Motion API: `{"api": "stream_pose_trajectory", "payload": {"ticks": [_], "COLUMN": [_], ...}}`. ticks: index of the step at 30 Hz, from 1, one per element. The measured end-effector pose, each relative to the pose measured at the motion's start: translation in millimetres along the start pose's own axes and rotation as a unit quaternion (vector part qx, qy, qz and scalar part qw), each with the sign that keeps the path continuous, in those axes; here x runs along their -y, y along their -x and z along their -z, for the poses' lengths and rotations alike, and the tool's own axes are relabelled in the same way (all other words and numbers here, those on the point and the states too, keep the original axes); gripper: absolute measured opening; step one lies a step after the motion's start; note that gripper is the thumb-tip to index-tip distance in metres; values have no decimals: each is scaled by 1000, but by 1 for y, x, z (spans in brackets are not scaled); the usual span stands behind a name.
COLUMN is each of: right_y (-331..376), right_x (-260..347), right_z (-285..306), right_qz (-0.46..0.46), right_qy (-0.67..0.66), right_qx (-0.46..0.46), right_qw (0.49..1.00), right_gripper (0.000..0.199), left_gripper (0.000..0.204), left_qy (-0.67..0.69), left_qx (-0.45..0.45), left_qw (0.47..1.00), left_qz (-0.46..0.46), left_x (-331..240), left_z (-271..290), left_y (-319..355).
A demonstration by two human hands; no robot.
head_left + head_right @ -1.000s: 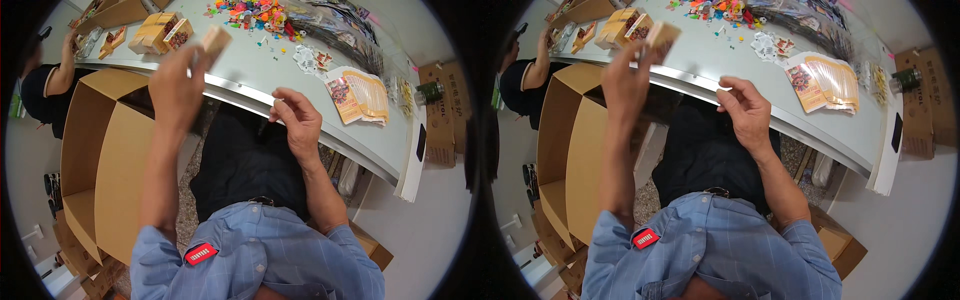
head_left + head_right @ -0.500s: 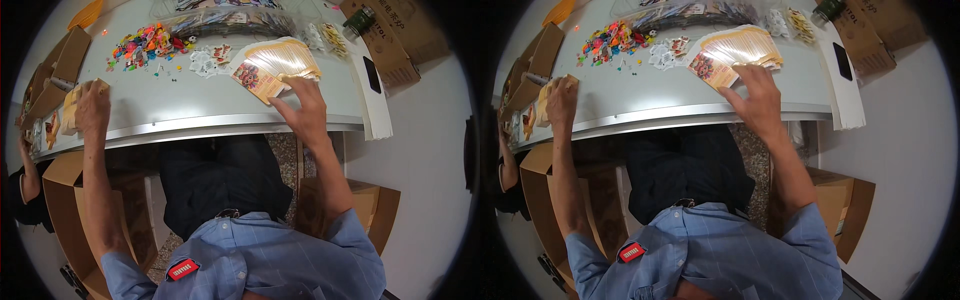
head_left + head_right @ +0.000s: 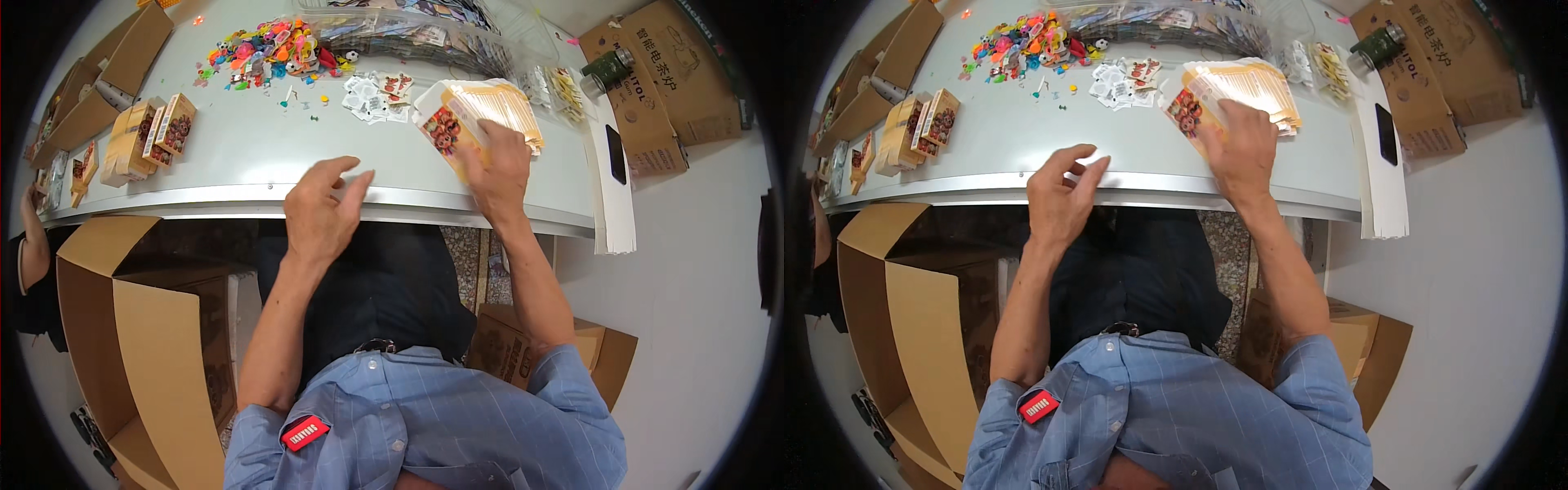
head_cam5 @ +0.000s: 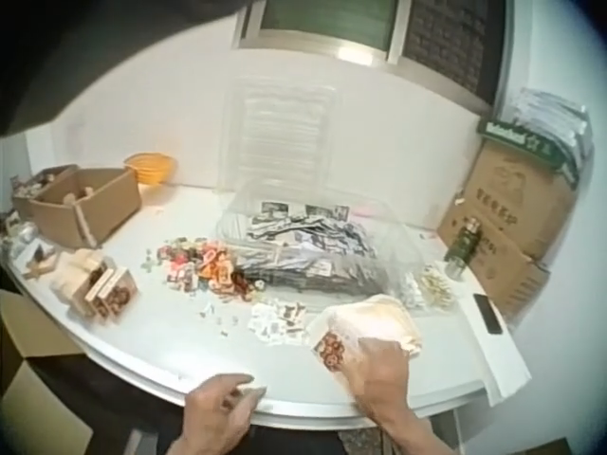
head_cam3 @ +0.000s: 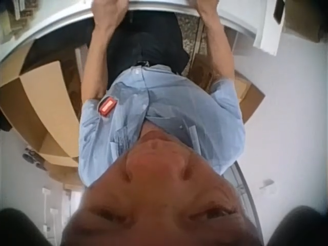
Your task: Packaging small colorful toy figurines into small cardboard boxes at a workstation.
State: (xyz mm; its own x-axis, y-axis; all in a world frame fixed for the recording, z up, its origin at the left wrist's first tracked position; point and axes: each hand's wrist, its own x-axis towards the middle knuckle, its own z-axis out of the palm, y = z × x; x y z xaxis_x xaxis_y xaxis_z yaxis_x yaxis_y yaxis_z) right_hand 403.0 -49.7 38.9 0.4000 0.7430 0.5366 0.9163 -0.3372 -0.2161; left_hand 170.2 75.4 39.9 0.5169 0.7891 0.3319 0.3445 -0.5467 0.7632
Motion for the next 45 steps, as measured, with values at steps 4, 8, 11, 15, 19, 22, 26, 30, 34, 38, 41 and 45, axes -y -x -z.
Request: {"api": "stream_pose_trajectory", "payload": {"ticks": [4,8,11,15,19,22,26,30,34,38,41,45], "right_y": [16,50,81,95,102,117,122,131,138,145,145,143], "right_x": [20,83,117,134,143,141,147,147,138,133,132,129], "right_z": [8,7,-2,3,-1,-19,-25,-33,-46,-46,-48,-51], "right_qz": [-208,-321,-333,-178,-196,-247,-272,-220,-163,-147,-123,-133], "right_qy": [-401,-722,-754,-631,-582,-572,-597,-644,-642,-609,-629,-652], "right_qx": [-39,6,99,140,198,193,246,204,200,256,299,299], "right_qw": [891,614,558,742,764,758,714,704,722,736,707,684], "right_gripper": [36,25,28,33,24,24,27,54,48,35,15,14], "left_gripper": [51,106,112,88,60,53,47,48,53,48,46,41], "left_qy": [278,617,684,621,387,356,372,391,434,447,443,234], "left_qx": [52,153,216,245,127,-18,-36,14,45,155,228,207], "left_qw": [951,763,679,732,884,916,909,894,871,841,828,947], "left_qz": [125,119,155,137,228,186,183,219,226,262,259,75], "left_x": [-8,-9,-12,14,15,14,37,52,60,77,83,81], "left_z": [-12,-6,9,23,22,13,23,36,41,53,61,69], "left_y": [9,19,20,29,45,68,117,136,146,160,166,154]}}
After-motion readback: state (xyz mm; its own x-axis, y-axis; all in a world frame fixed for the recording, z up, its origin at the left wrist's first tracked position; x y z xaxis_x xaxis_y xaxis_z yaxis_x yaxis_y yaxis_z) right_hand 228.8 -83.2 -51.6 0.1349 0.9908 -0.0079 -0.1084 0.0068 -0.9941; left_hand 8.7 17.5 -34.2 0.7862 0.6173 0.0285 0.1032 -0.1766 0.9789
